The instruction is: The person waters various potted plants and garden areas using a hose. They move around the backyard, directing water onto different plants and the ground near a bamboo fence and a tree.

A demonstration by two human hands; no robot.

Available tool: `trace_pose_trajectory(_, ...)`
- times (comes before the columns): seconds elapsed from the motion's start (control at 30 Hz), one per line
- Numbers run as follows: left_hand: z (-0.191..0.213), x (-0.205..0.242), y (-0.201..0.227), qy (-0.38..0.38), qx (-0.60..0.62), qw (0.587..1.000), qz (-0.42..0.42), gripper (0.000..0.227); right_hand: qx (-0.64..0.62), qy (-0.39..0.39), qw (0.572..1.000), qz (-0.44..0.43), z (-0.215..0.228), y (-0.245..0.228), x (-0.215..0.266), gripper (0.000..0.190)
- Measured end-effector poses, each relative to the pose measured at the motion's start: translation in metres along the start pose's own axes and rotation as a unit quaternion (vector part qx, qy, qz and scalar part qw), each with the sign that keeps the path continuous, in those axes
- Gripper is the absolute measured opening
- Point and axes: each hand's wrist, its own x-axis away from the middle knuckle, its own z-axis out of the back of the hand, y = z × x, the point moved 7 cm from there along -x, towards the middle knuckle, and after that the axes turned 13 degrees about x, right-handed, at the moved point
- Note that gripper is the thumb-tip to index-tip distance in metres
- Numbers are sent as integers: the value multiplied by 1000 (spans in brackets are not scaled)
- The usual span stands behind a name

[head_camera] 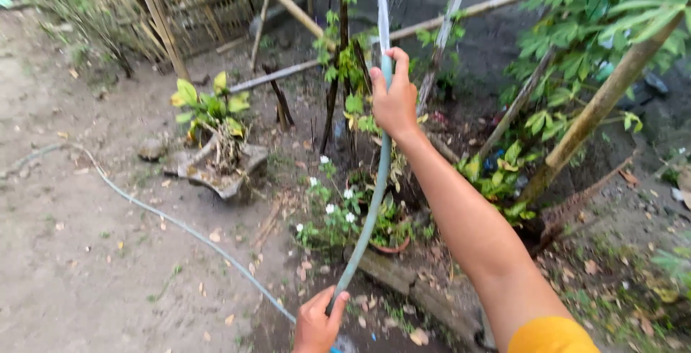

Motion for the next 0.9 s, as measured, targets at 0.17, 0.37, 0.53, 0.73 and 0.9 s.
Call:
trace_pose_trajectory(0.17,1,-8,5,39,-8,999,-21,41,-10,-8,1000,3,4,-16,-7,19)
trace_pose_trajectory(0.37,-7,-1,5,45,-1,999,-8,41,4,-39,998,-56,-1,1,-6,21)
trace_pose_trajectory(0.53,7,-3,28,70,-11,997,-27,42,-26,-1,1000,-3,12,-22,-6,18)
trace_pose_trajectory(0.73,-5,6,3,38,-8,999,-30,42,11,-9,1000,1,-2,-2,-2,22)
trace_pose_trajectory(0.9,-14,37,-37,-13,-34,999,4,49,36,-109,983,-142,-41,57,29,25)
